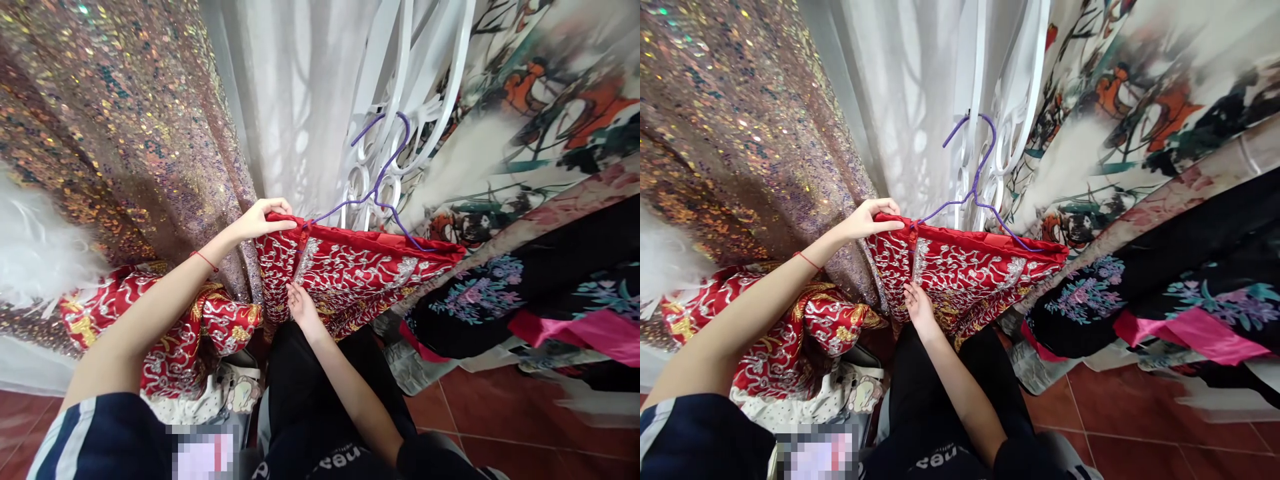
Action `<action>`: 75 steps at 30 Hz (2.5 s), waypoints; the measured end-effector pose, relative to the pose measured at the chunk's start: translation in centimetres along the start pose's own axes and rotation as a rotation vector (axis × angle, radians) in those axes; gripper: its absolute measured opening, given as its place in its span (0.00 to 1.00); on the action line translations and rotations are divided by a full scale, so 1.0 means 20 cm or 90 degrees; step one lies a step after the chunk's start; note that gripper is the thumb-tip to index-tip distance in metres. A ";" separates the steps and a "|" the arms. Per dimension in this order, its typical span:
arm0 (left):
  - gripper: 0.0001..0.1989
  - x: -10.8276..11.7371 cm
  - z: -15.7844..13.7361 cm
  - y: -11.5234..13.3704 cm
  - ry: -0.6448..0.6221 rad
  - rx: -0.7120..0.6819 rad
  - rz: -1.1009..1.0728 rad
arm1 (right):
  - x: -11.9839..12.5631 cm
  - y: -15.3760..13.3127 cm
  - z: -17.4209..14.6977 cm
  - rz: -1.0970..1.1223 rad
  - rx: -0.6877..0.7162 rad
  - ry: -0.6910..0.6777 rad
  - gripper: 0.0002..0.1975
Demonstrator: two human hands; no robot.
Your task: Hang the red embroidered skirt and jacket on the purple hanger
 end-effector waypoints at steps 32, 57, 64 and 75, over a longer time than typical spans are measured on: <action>0.03 -1.06 -0.96 -0.68 0.297 0.590 0.214 | -0.03 -0.15 -0.23 -0.242 0.149 -0.206 0.19; 0.15 -1.01 -0.74 -0.69 0.399 0.508 0.240 | -0.19 -0.40 -0.39 -0.260 0.290 -0.224 0.19; 0.15 -1.06 -0.80 -0.62 0.382 0.509 0.231 | -0.43 -0.64 -0.47 -0.228 0.366 -0.232 0.19; 0.07 -1.02 -0.80 -0.63 0.395 0.535 0.261 | -0.52 -0.78 -0.47 -0.326 0.433 -0.315 0.21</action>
Point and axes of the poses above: each hand's wrist, its own z-axis towards the middle knuckle, its own x-axis out of the back of the hand, y = z × x, the point moved 7 cm from there along z, towards the middle knuckle, and after that the axes turned 11 degrees about x, right-handed, at the moved point
